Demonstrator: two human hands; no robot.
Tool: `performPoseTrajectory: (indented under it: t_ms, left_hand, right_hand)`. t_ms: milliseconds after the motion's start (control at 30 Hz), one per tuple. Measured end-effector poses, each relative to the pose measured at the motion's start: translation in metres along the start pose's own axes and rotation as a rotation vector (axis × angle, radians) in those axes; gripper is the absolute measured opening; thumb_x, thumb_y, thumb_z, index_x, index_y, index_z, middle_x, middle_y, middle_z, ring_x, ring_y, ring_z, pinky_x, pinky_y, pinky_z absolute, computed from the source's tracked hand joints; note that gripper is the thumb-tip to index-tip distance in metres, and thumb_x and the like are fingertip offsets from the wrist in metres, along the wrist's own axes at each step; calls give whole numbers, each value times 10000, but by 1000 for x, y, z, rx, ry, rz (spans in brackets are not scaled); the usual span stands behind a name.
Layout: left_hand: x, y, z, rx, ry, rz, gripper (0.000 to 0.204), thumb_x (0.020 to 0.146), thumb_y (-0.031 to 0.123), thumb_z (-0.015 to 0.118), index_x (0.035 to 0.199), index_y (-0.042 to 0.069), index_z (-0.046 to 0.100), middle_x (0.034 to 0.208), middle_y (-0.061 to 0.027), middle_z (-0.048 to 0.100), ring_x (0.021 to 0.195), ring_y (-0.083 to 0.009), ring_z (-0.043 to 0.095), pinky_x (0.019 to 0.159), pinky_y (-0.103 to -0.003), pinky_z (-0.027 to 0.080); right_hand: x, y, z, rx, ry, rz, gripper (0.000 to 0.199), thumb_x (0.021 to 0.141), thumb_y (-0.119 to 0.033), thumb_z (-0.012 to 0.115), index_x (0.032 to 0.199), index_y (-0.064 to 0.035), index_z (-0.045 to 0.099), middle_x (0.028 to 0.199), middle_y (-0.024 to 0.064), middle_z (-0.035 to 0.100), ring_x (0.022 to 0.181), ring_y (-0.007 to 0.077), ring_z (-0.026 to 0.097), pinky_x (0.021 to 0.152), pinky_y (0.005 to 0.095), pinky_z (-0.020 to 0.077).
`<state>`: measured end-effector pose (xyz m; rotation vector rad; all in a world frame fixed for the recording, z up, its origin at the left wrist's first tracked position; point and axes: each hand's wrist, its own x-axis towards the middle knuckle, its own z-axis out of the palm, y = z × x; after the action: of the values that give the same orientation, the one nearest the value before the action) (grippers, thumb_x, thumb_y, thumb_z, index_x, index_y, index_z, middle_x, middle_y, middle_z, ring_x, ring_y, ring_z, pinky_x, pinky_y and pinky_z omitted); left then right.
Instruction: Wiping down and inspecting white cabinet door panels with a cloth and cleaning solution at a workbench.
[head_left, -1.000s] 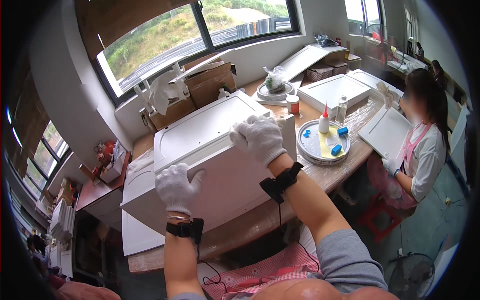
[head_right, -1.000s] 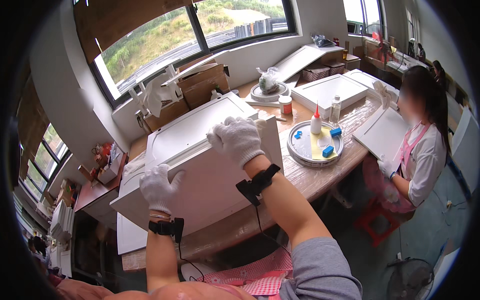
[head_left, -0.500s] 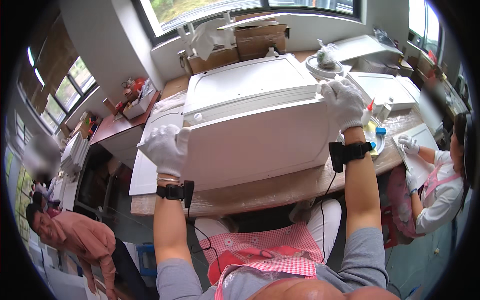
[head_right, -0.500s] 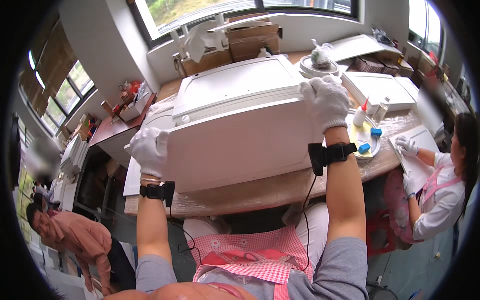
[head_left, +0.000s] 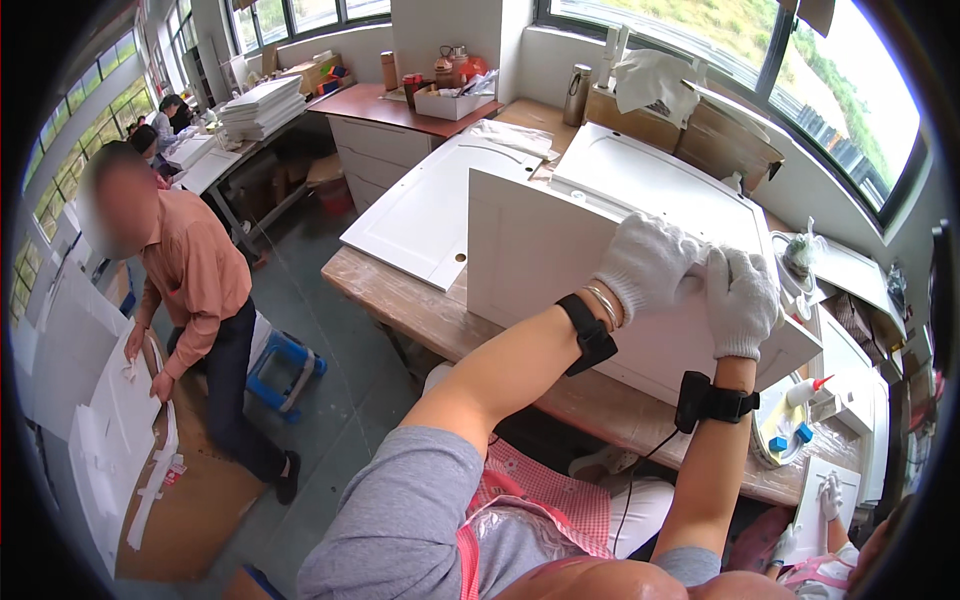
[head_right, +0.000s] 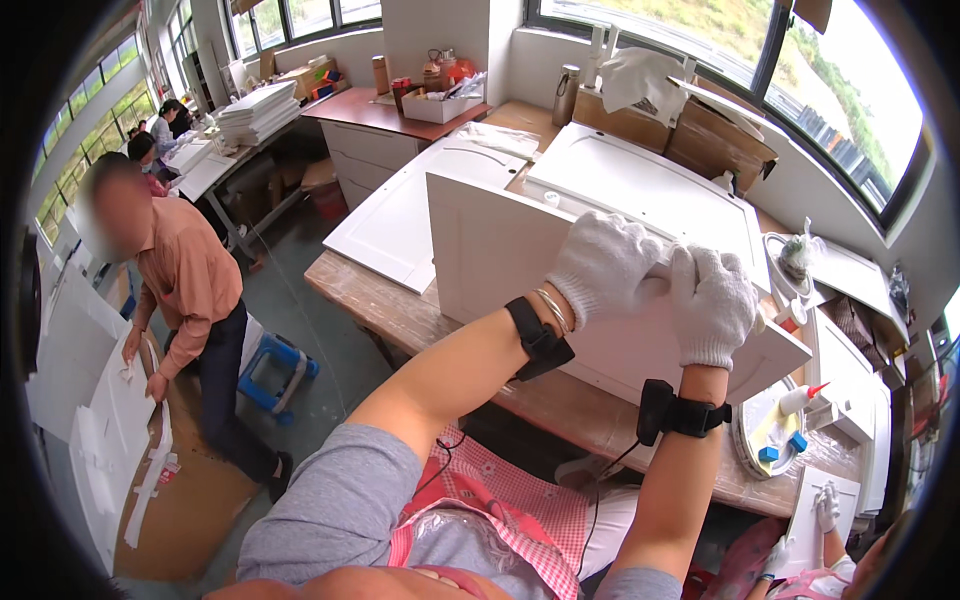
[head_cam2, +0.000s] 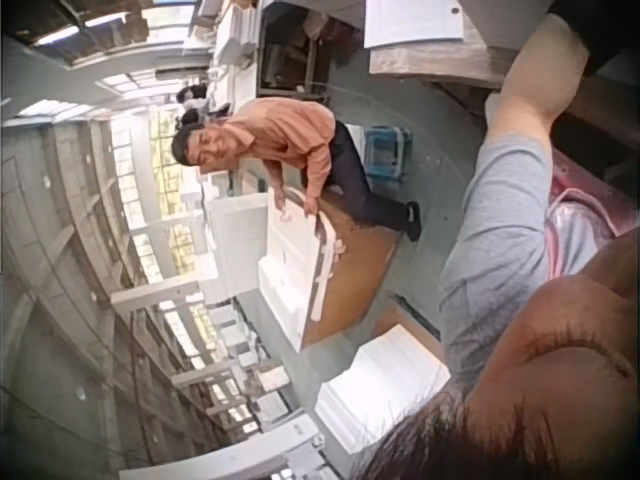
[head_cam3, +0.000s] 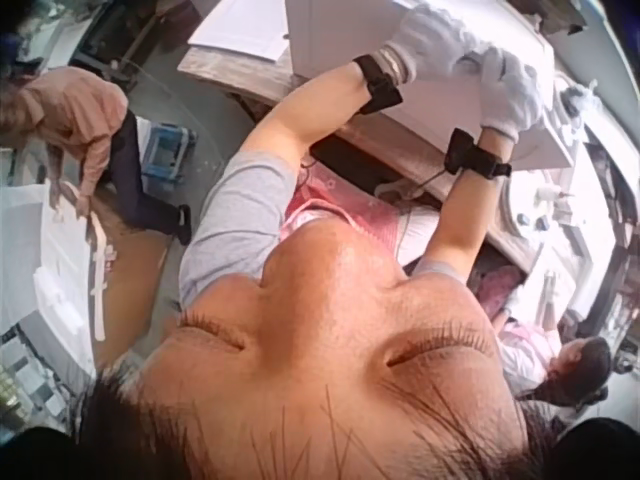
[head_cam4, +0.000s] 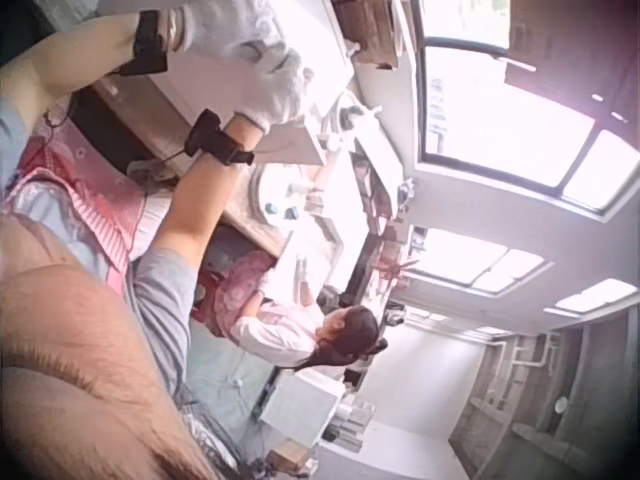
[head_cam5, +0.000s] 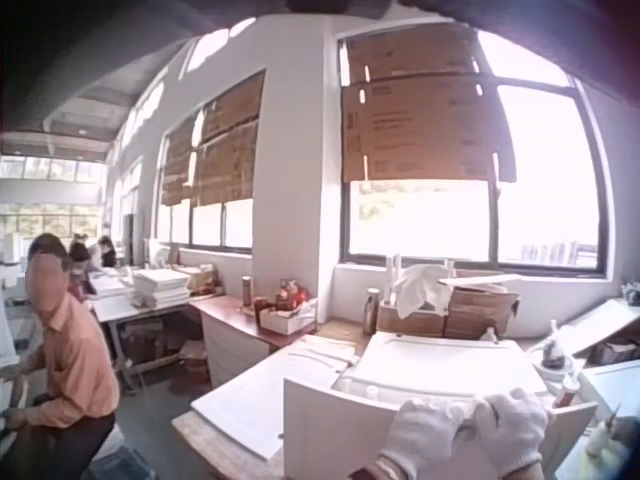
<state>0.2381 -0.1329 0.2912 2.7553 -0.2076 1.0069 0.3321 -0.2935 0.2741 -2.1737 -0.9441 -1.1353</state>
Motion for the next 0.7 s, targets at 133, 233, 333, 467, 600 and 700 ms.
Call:
performPoseTrajectory:
  t_ms: [133, 233, 333, 467, 600, 700]
  left_hand:
    - [-24, -49, -11, 228, 46, -112, 501, 948, 524, 556, 920, 60, 744, 854, -176, 716, 916, -360, 703, 881, -472, 517]
    - [-42, -96, -40, 335, 19, -226, 592, 957, 578, 508, 833, 41, 722, 794, -191, 682, 847, -383, 674, 822, -504, 493]
    - [-68, -152, -62, 521, 111, -183, 573, 1005, 537, 488, 835, 69, 772, 781, -160, 721, 791, -339, 699, 761, -481, 511]
    - [-77, -171, -52, 378, 441, -183, 531, 1001, 448, 551, 646, 96, 731, 622, -124, 667, 595, -330, 648, 645, -471, 505]
    - [-63, -175, -30, 389, 652, -213, 458, 971, 373, 576, 599, 126, 676, 586, -104, 641, 580, -336, 642, 643, -469, 498]
    - [-55, -168, -16, 334, 578, -222, 411, 947, 380, 560, 638, 137, 680, 648, -110, 663, 645, -360, 641, 669, -513, 470]
  right_hand:
    - [4, -7, -2, -5, -23, 52, 261, 924, -381, 709, 954, -135, 791, 941, 138, 712, 890, 356, 697, 816, 478, 537]
    - [4, -4, 1, -39, -23, 91, 250, 922, -377, 712, 958, -144, 793, 937, 130, 711, 887, 350, 699, 812, 474, 540]
    - [5, -5, 0, -31, -12, 88, 241, 922, -373, 716, 958, -147, 793, 935, 129, 711, 886, 348, 700, 808, 469, 542]
    - [4, -20, 6, -4, -10, 95, 244, 926, -384, 720, 962, -154, 794, 938, 124, 711, 886, 339, 703, 813, 462, 544]
    - [5, -30, 12, -93, -37, 75, 248, 947, -385, 699, 1011, -164, 790, 973, 126, 715, 915, 337, 702, 811, 463, 545]
    - [4, -52, 22, -45, -87, 37, 288, 984, -398, 663, 1091, -159, 783, 1007, 129, 712, 943, 332, 699, 834, 466, 544]
